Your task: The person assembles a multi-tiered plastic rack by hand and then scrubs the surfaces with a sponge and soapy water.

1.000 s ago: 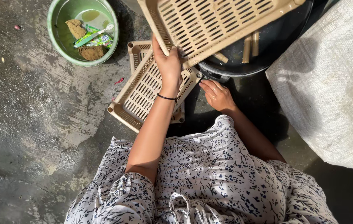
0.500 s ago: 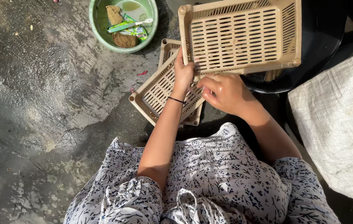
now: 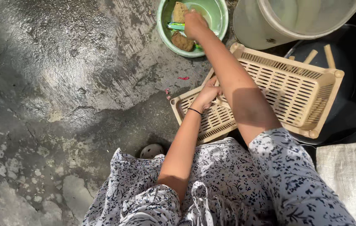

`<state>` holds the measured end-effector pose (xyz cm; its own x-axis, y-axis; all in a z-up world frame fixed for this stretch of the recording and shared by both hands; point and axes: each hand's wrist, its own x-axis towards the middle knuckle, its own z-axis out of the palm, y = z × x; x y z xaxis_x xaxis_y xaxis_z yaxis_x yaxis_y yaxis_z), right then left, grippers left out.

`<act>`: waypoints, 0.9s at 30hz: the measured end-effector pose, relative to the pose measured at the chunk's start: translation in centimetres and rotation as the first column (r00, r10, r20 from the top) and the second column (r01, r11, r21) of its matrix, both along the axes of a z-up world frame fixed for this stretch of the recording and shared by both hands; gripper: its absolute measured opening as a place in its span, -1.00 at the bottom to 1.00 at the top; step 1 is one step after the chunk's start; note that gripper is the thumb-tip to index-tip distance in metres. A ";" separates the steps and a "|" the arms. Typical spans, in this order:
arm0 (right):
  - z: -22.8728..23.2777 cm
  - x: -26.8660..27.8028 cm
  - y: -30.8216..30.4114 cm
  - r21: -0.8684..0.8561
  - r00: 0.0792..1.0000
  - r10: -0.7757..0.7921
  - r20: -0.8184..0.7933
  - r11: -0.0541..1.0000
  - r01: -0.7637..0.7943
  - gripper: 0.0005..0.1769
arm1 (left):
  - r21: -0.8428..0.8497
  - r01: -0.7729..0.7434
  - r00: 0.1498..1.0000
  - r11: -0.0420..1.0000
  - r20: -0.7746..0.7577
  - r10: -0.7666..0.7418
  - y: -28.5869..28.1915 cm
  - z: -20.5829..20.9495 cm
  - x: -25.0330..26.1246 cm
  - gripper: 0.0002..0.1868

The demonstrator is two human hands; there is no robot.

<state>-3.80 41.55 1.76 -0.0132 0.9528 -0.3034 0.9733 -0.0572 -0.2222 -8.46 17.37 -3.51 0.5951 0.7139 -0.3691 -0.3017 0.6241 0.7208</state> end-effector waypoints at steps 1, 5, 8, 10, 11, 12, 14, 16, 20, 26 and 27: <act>-2.4 -1.0 0.0 -0.013 1.000 -0.001 0.010 1.000 0.001 -0.41 | -0.024 0.020 0.996 1.000 0.083 -0.018 -0.2 -0.1 0.4 -0.53; -7.2 -1.6 2.4 0.287 0.988 0.125 0.090 0.947 -0.146 -0.17 | -0.156 -0.036 0.999 0.987 0.004 0.037 -0.4 -1.7 0.9 -0.42; -8.8 -0.9 1.2 0.180 0.988 0.142 0.063 0.972 -0.151 -0.20 | -0.156 0.050 0.994 0.987 0.103 -0.035 -1.1 -3.1 1.4 -0.44; -8.7 -0.7 0.9 0.115 0.996 0.086 0.017 0.989 -0.087 -0.35 | -0.143 0.073 0.991 0.987 0.119 -0.056 -1.1 -4.0 1.7 -0.43; -8.3 -0.7 1.2 0.061 0.999 0.044 0.020 0.997 -0.045 -0.50 | -0.152 0.069 0.992 0.986 0.115 -0.052 -1.3 -4.3 1.9 -0.43; -7.8 -0.9 1.4 0.013 1.000 0.000 0.026 1.000 -0.001 -0.63 | -0.179 0.061 0.992 0.982 0.119 -0.040 -1.2 -4.5 2.2 -0.43; -6.9 -1.9 1.2 -0.035 0.994 0.059 0.092 0.998 -0.056 -0.64 | -0.207 0.053 0.992 0.977 0.120 -0.028 -1.2 -5.0 2.6 -0.43; -6.6 -2.6 0.7 -0.090 0.981 0.120 0.154 0.990 -0.107 -0.62 | -0.162 0.061 0.991 0.985 0.124 -0.041 -1.6 -5.4 2.7 -0.43; -8.2 -3.2 -1.0 0.120 0.983 0.180 0.029 0.976 -0.182 -0.39 | -0.200 0.063 0.989 0.978 0.141 -0.035 -1.7 -6.0 2.9 -0.45; -9.1 -2.8 -2.2 0.029 0.989 0.013 -0.147 1.000 -0.009 -0.62 | -0.158 0.024 0.989 0.987 0.145 -0.001 -2.6 -6.6 3.3 -0.54; -9.1 -2.5 -2.3 0.010 0.985 -0.028 -0.172 0.999 0.031 -0.67 | -0.183 0.033 0.990 0.983 0.138 -0.007 -2.6 -6.8 3.6 -0.55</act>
<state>-6.34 39.21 -7.29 -0.0360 0.9573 -0.2869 0.9185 -0.0815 -0.3870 -4.86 14.77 -10.32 0.6624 0.6287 -0.4073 -0.3754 0.7491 0.5459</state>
